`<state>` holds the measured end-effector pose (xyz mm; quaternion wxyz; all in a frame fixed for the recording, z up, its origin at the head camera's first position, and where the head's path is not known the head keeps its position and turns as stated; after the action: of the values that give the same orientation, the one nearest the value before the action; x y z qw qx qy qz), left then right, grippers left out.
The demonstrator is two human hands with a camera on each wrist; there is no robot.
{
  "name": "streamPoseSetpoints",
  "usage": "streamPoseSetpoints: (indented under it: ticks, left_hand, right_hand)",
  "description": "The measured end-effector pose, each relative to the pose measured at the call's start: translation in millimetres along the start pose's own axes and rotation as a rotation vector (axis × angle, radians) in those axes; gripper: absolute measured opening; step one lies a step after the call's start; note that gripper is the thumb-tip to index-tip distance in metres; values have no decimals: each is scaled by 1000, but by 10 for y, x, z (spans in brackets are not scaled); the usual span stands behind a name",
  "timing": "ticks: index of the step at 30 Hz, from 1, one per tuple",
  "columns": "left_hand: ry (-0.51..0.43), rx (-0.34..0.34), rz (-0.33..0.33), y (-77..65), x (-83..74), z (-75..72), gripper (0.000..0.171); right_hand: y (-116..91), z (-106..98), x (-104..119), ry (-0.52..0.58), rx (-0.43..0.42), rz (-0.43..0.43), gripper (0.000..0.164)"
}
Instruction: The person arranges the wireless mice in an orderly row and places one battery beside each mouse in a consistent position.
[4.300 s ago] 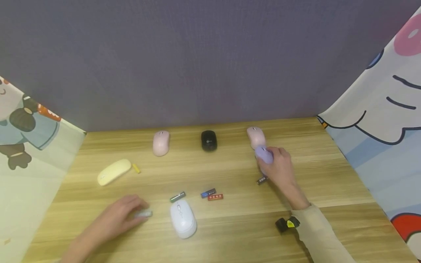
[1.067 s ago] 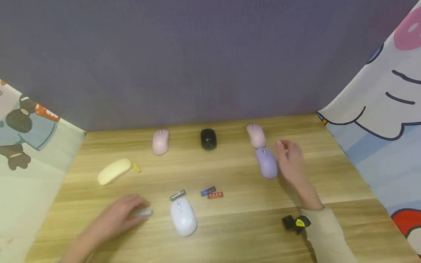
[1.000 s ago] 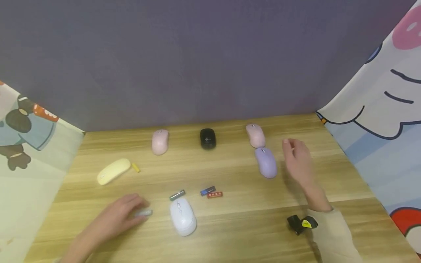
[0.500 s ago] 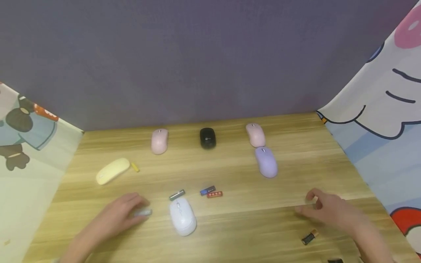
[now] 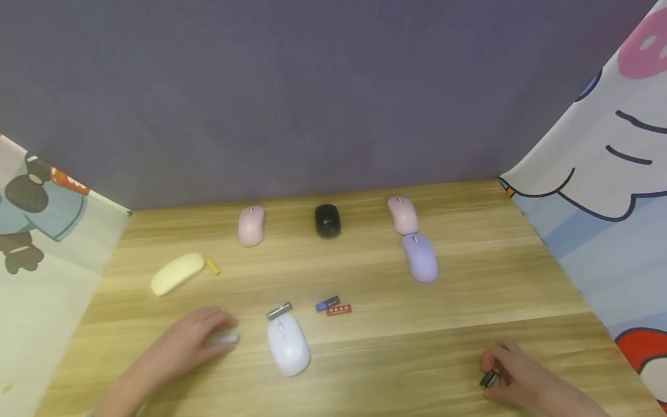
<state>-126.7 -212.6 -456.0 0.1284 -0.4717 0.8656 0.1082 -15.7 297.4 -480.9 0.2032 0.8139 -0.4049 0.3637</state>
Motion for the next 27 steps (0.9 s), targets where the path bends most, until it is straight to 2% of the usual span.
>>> streamPoseSetpoints:
  ticks: [1,5,10,15,27]
  left_hand:
    - [2,-4,4,-1,-5,-1,35]
    - [7,-5,9,-5,-18,1,35]
    - [4,-1,4,-9,-5,12,35]
    - [0,-2,1,-19,11,17,35]
    - [-6,-1,8,-18,0,-1,34]
  right_hand:
    - [17,-19,54,-53,-47,-86,48]
    - [132,-33,76,-89,-53,-108,50]
    - [227,-64,9,-89,4,-6,39]
    - [327,-86,-17,-66,32,37,33]
    - [661,-145,33,-217,-36,-50,39]
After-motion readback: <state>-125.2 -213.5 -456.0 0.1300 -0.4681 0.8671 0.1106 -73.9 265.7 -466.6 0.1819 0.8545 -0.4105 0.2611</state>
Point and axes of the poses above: each hand's wrist, its own y-axis towards the middle knuckle, its own z-axis out of the palm, x = y × z, the point moved 9 cm from there along y, towards the middle knuckle, and after that the axes turned 5 degrees about -z, right-handed, at the moved point
